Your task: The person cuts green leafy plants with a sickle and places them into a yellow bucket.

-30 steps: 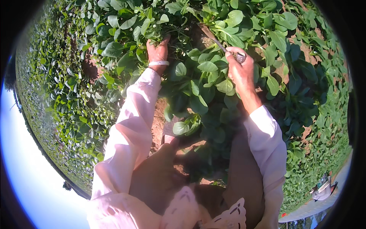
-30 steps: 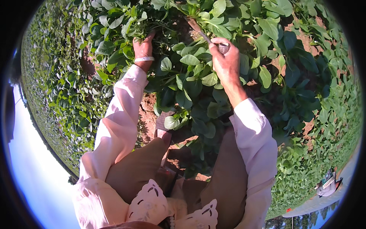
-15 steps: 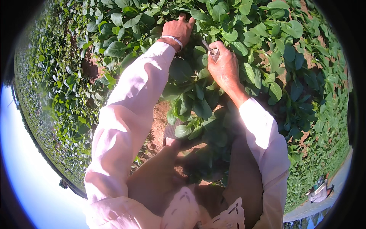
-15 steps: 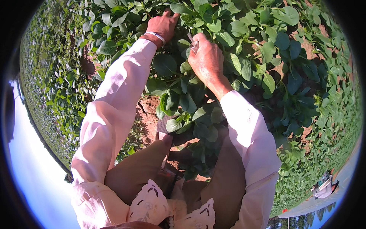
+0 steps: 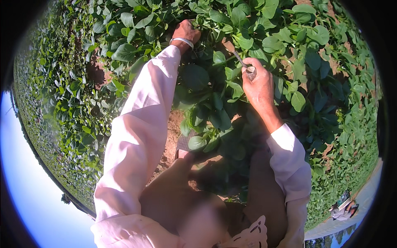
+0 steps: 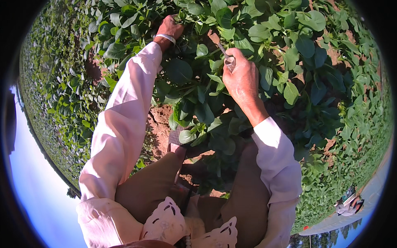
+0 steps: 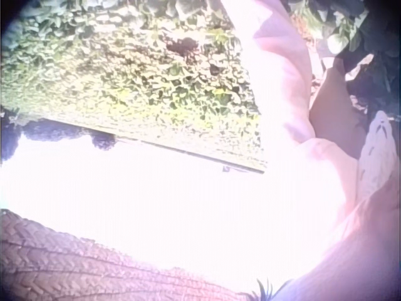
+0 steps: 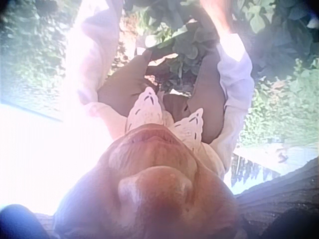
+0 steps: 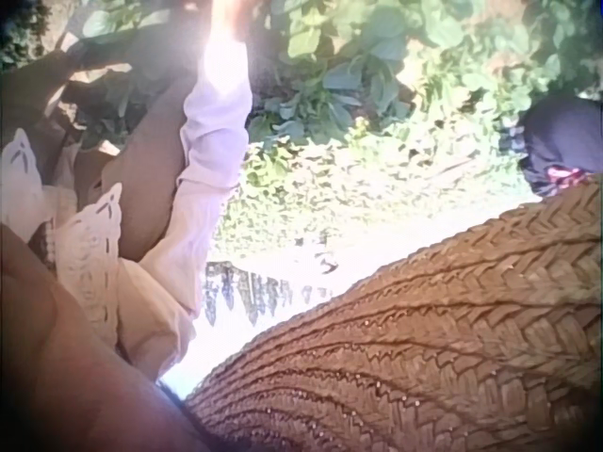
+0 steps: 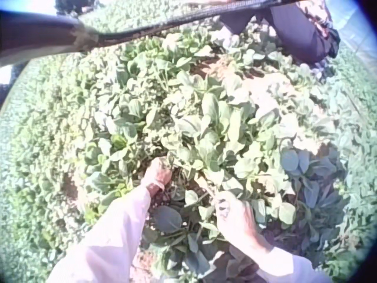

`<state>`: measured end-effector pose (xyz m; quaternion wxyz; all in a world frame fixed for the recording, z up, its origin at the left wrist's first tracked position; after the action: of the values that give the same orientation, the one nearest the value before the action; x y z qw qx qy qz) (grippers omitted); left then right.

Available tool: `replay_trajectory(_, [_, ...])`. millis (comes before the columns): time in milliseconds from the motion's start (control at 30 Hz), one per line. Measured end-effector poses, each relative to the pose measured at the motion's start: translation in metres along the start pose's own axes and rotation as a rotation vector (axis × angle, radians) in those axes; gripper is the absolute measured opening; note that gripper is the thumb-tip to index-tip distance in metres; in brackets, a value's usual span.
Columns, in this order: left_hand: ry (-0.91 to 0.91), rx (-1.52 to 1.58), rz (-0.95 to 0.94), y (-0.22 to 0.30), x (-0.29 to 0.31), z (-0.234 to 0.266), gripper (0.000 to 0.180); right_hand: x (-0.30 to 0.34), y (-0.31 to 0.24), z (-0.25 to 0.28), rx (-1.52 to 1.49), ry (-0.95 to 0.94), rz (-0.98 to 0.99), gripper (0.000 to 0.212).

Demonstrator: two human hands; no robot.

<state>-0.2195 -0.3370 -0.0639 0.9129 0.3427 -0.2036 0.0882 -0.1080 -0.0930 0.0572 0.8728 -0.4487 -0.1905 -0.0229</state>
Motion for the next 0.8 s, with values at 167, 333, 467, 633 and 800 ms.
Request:
replay_trajectory(167, [0.014,0.062,-0.095,0.012,0.003,-0.001,0.031,-0.04,-0.003,-0.016,0.019,0.061,0.019,0.015])
replay_trajectory(333, [0.015,0.307,-0.22,0.017,0.031,0.003,0.021,-0.041,-0.002,-0.01,-0.113,0.048,-0.039,0.016])
replay_trajectory(467, [0.168,0.707,-0.202,0.009,0.064,0.015,0.021,-0.019,0.011,0.022,-0.26,0.169,-0.05,0.011])
replay_trajectory(633, [0.264,0.709,-0.196,0.001,0.061,0.012,0.025,-0.023,0.012,0.025,-0.203,0.167,-0.023,0.013])
replay_trajectory(800, [0.249,0.093,-0.519,0.046,0.07,0.011,0.029,-0.032,0.001,0.019,-0.021,0.093,-0.027,0.018])
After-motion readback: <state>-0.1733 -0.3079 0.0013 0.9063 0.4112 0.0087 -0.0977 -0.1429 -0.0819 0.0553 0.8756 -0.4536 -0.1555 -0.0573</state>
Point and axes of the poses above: each hand's wrist, its own x-axis away from the middle knuckle, its own z-axis out of the back of the hand, y = z × x, the point moved 7 cm from there along -x, towards the middle knuckle, and after that the axes turned 8 degrees about -y, right-handed, at the moved point
